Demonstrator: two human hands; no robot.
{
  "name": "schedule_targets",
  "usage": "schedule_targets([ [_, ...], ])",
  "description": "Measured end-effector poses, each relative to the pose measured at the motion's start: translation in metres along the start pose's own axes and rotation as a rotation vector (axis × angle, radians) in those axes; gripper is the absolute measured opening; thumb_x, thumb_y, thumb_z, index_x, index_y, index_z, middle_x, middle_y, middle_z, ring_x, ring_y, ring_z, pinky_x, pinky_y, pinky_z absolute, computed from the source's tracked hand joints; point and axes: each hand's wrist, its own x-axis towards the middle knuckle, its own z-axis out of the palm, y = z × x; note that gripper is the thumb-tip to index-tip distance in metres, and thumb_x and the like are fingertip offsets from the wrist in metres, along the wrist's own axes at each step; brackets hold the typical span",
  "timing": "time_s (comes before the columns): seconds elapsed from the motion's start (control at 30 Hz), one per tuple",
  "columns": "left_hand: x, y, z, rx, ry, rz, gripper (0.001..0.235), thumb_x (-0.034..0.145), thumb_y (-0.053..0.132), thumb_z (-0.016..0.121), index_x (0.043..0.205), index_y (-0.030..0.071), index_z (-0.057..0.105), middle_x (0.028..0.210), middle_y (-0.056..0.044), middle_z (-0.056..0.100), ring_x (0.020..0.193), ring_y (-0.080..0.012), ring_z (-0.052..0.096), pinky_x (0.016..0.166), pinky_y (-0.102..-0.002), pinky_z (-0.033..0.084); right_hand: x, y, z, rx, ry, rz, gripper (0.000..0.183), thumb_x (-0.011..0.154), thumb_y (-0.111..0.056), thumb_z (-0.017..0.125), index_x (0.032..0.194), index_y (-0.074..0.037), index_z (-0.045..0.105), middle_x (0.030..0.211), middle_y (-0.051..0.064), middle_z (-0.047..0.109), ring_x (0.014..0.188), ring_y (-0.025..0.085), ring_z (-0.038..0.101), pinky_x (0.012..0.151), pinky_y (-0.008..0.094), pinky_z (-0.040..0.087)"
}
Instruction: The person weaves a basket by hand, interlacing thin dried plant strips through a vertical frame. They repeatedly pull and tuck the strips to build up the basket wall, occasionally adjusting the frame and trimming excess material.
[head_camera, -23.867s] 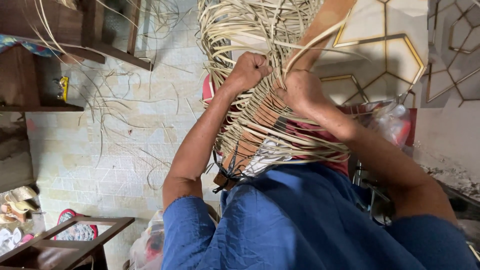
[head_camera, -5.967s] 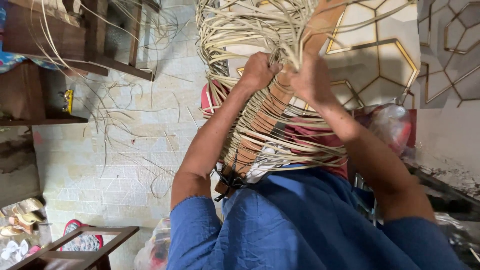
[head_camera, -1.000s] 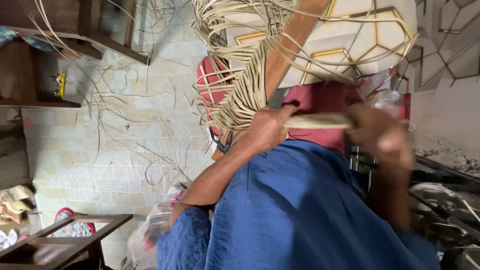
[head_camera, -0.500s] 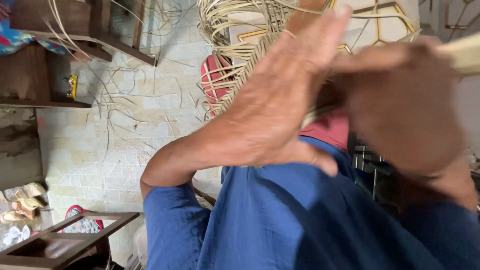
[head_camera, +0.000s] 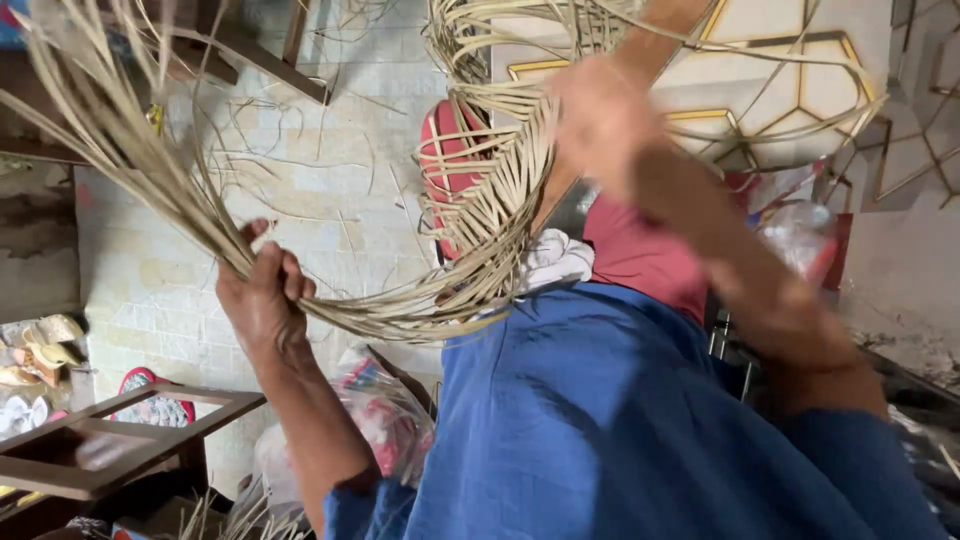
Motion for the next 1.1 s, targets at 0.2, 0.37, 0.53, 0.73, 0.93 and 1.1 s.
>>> schedule_targets([
  [0.2,0.071,-0.147,-0.086,0.806,-0.011,0.102,0.092,0.083,0.02,0.087,0.147,-0.01,0.029,0.114,-0.035,0.065,0.102,-0.0468,0.067,0.086,-0.059,0.057,-0.066,-0.017,0.137,0.382,-0.053,-0.08,0.029,0.098,-0.022,0.069,0.116,0.0,0.072,0.125,0.024,0.064,0.118,0.045,0.061,0.104,0.054,0.047],
  [0.37,0.054,-0.123,-0.007,1.063,0.053,0.47,0.073,0.088,0.015,0.082,0.144,-0.012,0.042,0.141,-0.033,0.039,0.121,-0.06,0.051,0.109,-0.065,0.041,-0.044,0.0,0.079,0.501,0.163,0.295,0.028,0.091,-0.006,0.072,0.118,-0.013,0.075,0.119,0.006,0.07,0.116,0.027,0.067,0.101,0.039,0.052],
  [0.53,0.051,-0.123,0.047,0.881,-0.339,0.897,0.029,0.101,0.017,0.067,0.077,0.004,0.056,0.075,-0.01,0.057,0.065,-0.0215,0.05,0.054,-0.035,0.043,-0.017,0.129,0.054,-0.05,0.322,0.462,0.014,0.09,0.009,0.059,0.098,-0.002,0.06,0.098,0.016,0.062,0.084,0.031,0.063,0.07,0.039,0.053],
  [0.73,-0.03,-0.109,0.11,1.216,-0.794,0.766,0.063,0.083,0.061,0.071,0.112,0.007,0.059,0.102,-0.011,0.059,0.092,-0.0251,0.058,0.071,-0.04,0.053,0.023,0.137,0.055,-0.334,0.144,0.929,0.053,0.089,-0.031,0.082,0.119,-0.006,0.045,0.115,0.014,0.049,0.105,0.032,0.053,0.08,0.042,0.057],
  [0.93,-0.059,-0.168,0.113,1.579,-0.557,0.843,0.075,0.081,0.034,0.071,0.148,0.013,0.043,0.131,-0.014,0.049,0.108,-0.0333,0.048,0.082,-0.053,0.045,0.03,0.147,0.068,-0.404,0.228,1.07,0.095,0.074,-0.039,0.101,0.137,-0.008,0.036,0.132,0.017,0.04,0.12,0.042,0.049,0.086,0.046,0.062],
  [1.1,-0.055,-0.171,0.1,1.434,-0.383,0.885,0.083,0.077,0.038,0.079,0.149,0.021,0.042,0.148,-0.021,0.038,0.123,-0.0399,0.045,0.084,-0.057,0.05,0.017,0.149,0.072,-0.353,0.399,0.915,0.075,0.076,-0.029,0.085,0.132,-0.006,0.042,0.118,0.016,0.041,0.113,0.042,0.048,0.083,0.053,0.056],
])
